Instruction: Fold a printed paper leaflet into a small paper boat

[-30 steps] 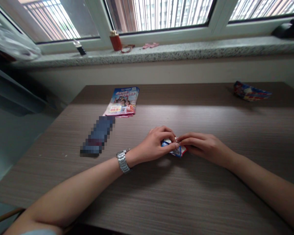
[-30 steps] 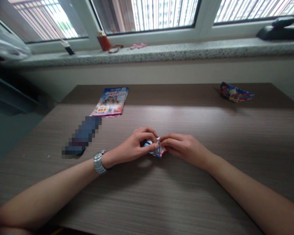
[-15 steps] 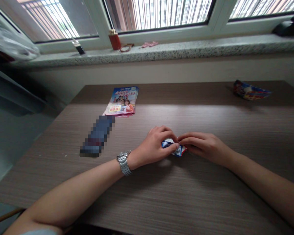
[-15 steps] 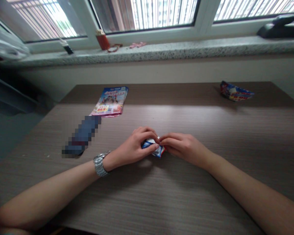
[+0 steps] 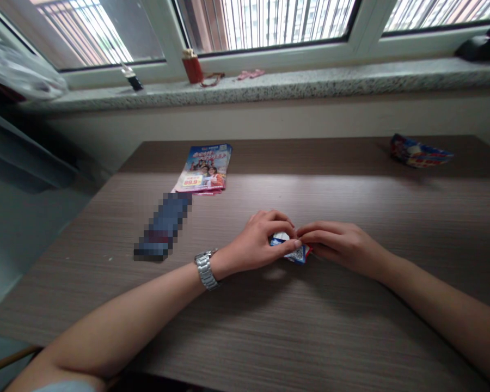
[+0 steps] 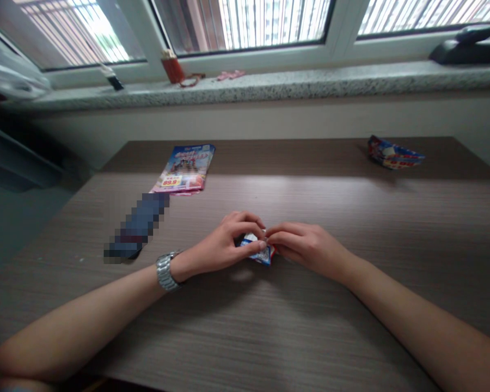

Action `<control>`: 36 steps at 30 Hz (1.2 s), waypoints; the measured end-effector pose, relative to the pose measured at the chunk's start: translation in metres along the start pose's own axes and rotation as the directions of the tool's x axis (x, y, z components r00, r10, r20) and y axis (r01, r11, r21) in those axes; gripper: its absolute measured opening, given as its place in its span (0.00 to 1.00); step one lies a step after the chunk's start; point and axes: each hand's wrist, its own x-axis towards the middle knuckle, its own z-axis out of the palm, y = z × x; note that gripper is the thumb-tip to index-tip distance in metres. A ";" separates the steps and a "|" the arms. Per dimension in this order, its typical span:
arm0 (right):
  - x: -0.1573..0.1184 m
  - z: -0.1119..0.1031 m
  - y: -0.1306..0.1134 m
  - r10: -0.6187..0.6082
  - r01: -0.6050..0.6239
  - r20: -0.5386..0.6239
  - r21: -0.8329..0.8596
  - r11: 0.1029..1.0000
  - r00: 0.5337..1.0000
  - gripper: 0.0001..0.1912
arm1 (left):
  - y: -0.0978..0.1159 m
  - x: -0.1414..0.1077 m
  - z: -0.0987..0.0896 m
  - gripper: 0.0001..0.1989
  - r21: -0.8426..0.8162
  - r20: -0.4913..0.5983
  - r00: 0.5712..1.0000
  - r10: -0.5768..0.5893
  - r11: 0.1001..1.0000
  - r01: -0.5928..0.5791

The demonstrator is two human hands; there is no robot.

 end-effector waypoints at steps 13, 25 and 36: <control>-0.001 0.002 0.001 -0.030 0.030 0.002 -0.028 0.999 1.000 0.10 | 0.000 0.000 0.002 0.06 0.033 -0.015 0.999 -0.033 0.999 0.033; 0.000 0.000 -0.002 -0.022 0.023 0.012 -0.022 1.000 1.000 0.08 | 0.001 -0.005 0.000 0.09 0.155 -0.013 0.993 0.117 0.981 -0.113; -0.002 0.001 0.002 -0.004 0.004 -0.006 -0.019 1.000 1.000 0.08 | -0.009 -0.009 -0.001 0.13 0.395 0.053 0.945 0.322 0.863 -0.316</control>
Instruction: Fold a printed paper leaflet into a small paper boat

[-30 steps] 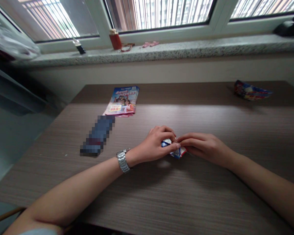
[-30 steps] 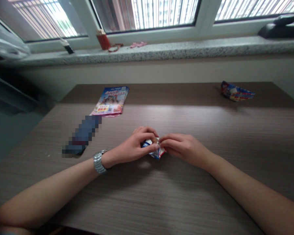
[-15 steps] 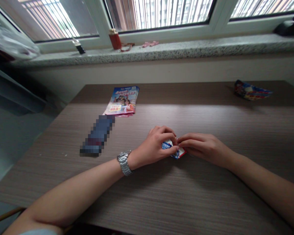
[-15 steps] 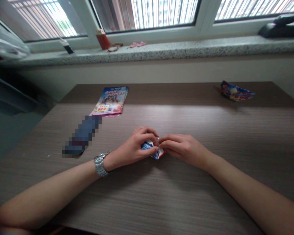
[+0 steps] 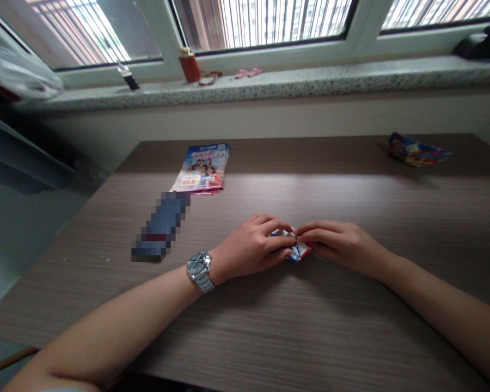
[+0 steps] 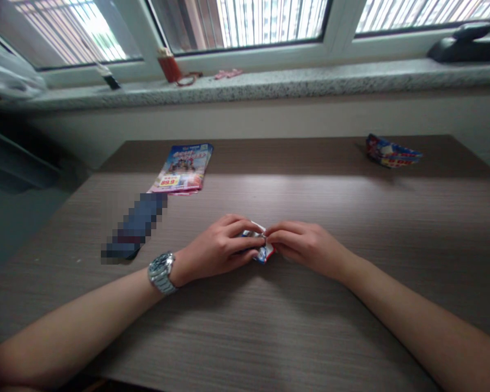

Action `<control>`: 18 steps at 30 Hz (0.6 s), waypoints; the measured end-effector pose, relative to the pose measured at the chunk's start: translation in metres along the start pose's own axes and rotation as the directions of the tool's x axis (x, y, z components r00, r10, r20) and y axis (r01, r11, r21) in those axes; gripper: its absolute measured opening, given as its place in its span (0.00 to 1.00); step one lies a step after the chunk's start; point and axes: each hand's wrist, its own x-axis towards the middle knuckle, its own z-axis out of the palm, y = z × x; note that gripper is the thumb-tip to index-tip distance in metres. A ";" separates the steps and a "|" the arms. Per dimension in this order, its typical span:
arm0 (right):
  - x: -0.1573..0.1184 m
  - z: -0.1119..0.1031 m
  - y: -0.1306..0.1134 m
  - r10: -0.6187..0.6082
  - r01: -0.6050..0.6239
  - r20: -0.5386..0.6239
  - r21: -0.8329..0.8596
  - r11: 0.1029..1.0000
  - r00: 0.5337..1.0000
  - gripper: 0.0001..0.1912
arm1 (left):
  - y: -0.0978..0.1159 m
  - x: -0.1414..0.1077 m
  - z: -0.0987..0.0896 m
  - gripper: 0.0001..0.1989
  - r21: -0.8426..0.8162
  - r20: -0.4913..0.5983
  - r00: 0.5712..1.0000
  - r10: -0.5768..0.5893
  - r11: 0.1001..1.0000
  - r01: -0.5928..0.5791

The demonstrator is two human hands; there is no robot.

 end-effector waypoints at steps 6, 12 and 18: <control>0.001 0.000 -0.001 0.003 -0.004 -0.019 -0.011 1.000 1.000 0.08 | 0.001 -0.001 0.000 0.14 -0.019 -0.053 0.998 0.034 0.999 -0.035; 0.000 -0.001 0.000 0.013 -0.013 -0.011 -0.016 1.000 1.000 0.08 | 0.000 -0.001 -0.003 0.12 0.011 -0.034 0.995 0.092 0.996 -0.092; 0.000 0.001 0.000 0.010 -0.011 -0.021 -0.015 1.000 1.000 0.10 | -0.002 -0.001 -0.002 0.11 0.039 -0.008 0.997 0.078 0.996 -0.078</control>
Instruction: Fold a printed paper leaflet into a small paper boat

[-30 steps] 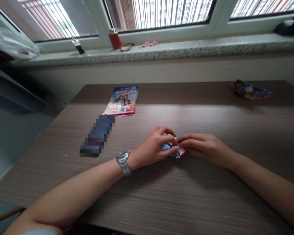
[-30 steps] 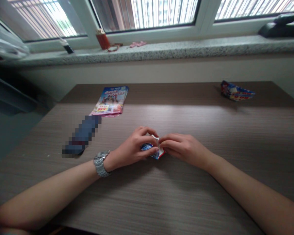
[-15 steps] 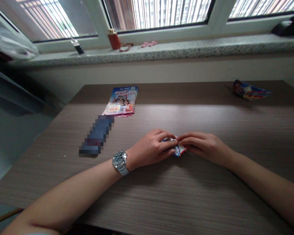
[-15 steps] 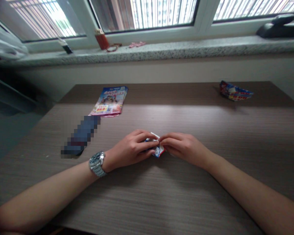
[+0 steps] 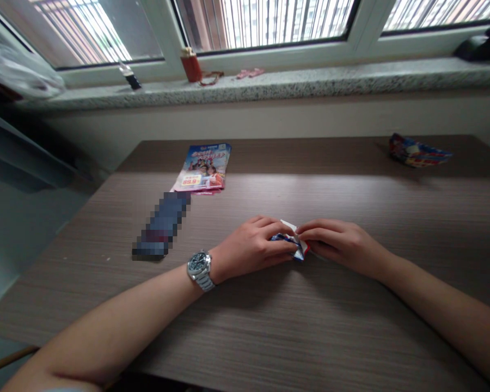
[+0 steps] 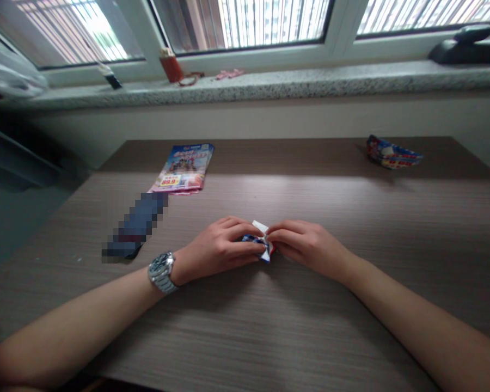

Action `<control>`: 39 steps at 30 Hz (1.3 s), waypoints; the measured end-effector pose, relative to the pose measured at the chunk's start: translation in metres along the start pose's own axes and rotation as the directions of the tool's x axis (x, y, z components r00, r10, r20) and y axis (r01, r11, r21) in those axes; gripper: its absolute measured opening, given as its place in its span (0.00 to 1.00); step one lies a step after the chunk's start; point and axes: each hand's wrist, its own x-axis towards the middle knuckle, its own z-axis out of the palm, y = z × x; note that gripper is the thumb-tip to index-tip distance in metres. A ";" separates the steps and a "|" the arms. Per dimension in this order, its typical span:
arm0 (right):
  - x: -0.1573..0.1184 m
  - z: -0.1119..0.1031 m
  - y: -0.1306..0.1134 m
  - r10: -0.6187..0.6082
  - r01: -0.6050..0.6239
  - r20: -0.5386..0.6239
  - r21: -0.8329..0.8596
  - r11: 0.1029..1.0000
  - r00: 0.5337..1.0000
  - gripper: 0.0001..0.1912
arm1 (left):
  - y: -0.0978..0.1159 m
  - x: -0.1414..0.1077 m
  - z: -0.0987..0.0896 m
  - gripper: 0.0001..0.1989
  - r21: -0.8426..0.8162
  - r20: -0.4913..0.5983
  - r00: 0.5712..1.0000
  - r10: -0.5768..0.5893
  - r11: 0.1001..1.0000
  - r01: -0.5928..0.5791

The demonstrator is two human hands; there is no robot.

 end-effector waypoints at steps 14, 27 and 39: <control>0.002 -0.002 -0.002 -0.035 0.035 -0.024 0.026 0.999 0.999 0.12 | -0.002 0.000 0.003 0.14 -0.243 -0.013 0.987 -0.162 0.958 0.154; 0.004 -0.001 -0.004 -0.049 0.050 -0.028 0.055 0.997 0.998 0.17 | -0.004 0.000 0.001 0.08 -0.416 -0.082 0.974 -0.211 0.895 0.159; 0.005 -0.002 -0.010 0.057 -0.049 -0.095 0.087 0.995 0.994 0.13 | 0.000 0.001 0.000 0.08 -0.418 -0.170 0.954 -0.247 0.895 0.157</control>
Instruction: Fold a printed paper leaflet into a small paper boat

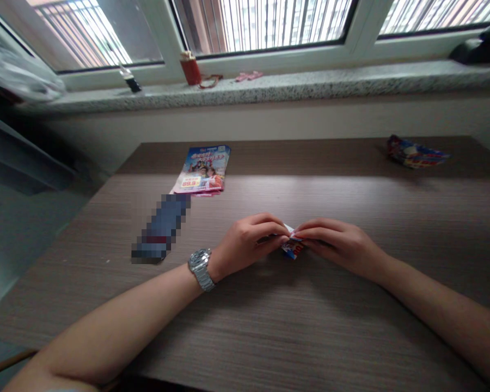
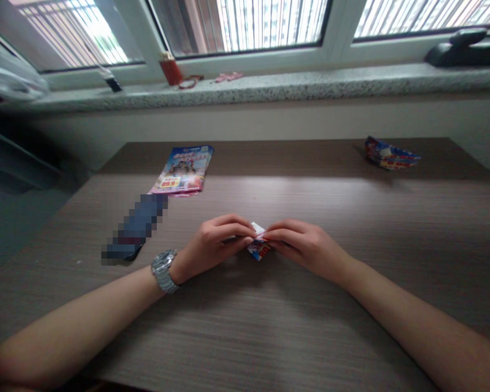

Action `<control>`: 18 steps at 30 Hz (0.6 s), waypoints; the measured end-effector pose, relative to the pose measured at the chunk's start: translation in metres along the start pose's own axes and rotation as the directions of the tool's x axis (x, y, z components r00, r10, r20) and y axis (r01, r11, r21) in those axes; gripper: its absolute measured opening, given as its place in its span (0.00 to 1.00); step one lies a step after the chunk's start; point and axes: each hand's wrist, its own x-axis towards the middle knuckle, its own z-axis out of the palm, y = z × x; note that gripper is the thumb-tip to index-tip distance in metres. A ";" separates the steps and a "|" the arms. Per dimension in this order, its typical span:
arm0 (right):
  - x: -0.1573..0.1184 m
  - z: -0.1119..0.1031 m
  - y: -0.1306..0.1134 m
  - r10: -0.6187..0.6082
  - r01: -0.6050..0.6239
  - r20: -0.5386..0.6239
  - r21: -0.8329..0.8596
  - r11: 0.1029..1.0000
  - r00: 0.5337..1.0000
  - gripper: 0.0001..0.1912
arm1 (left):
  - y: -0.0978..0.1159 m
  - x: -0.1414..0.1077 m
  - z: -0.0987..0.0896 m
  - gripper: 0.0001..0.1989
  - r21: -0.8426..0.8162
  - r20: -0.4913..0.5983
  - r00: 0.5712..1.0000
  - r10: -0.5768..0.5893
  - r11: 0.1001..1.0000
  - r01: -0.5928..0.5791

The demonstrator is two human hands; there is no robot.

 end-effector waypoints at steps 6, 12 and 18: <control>-0.001 0.001 -0.002 0.107 -0.100 -0.129 0.060 0.993 0.986 0.09 | 0.000 -0.002 -0.002 0.12 -0.003 -0.034 0.999 0.027 1.000 -0.027; 0.001 0.002 -0.006 0.300 -0.274 -0.167 0.160 0.948 0.939 0.08 | 0.002 -0.001 -0.001 0.14 -0.036 -0.063 0.996 0.058 0.998 -0.060; 0.000 0.007 -0.005 0.385 -0.324 -0.120 0.350 0.879 0.915 0.10 | 0.000 0.000 0.003 0.08 -0.042 -0.098 0.995 -0.003 0.999 -0.001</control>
